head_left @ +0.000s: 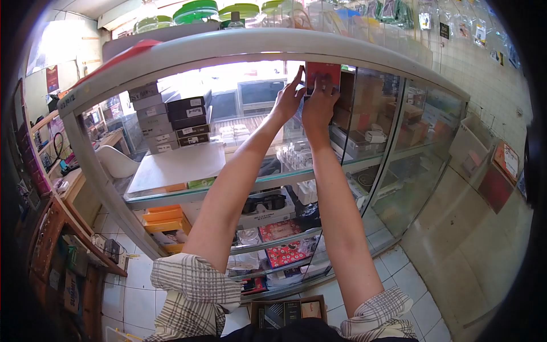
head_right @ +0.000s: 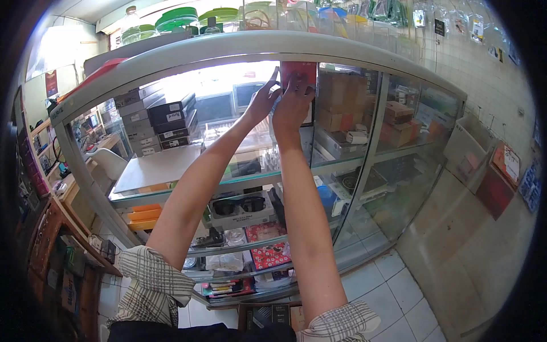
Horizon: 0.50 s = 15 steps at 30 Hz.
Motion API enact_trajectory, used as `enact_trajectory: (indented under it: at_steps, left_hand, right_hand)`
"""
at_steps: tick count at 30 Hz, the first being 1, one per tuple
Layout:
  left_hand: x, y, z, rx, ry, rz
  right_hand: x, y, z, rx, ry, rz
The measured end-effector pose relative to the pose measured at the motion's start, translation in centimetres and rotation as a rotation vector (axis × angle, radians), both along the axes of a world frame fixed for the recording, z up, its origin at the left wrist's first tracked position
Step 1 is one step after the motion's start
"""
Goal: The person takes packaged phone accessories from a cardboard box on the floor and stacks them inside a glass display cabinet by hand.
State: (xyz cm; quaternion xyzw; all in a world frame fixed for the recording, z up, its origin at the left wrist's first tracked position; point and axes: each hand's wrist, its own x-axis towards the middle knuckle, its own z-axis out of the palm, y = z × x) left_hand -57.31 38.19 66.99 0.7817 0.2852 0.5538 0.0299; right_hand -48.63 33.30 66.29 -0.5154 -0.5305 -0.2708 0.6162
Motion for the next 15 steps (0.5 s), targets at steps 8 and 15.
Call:
enact_trajectory:
  at_steps: [8,15]
  left_hand:
    - [0.8,0.8,-0.8,-0.124,0.204,0.189]
    - [-1.9,2.6,-0.7,0.006,0.518,0.211]
  right_hand:
    - [0.2,2.8,-0.8,-0.170,0.009,0.175]
    - [0.3,2.3,-1.0,-0.282,-0.021,0.102]
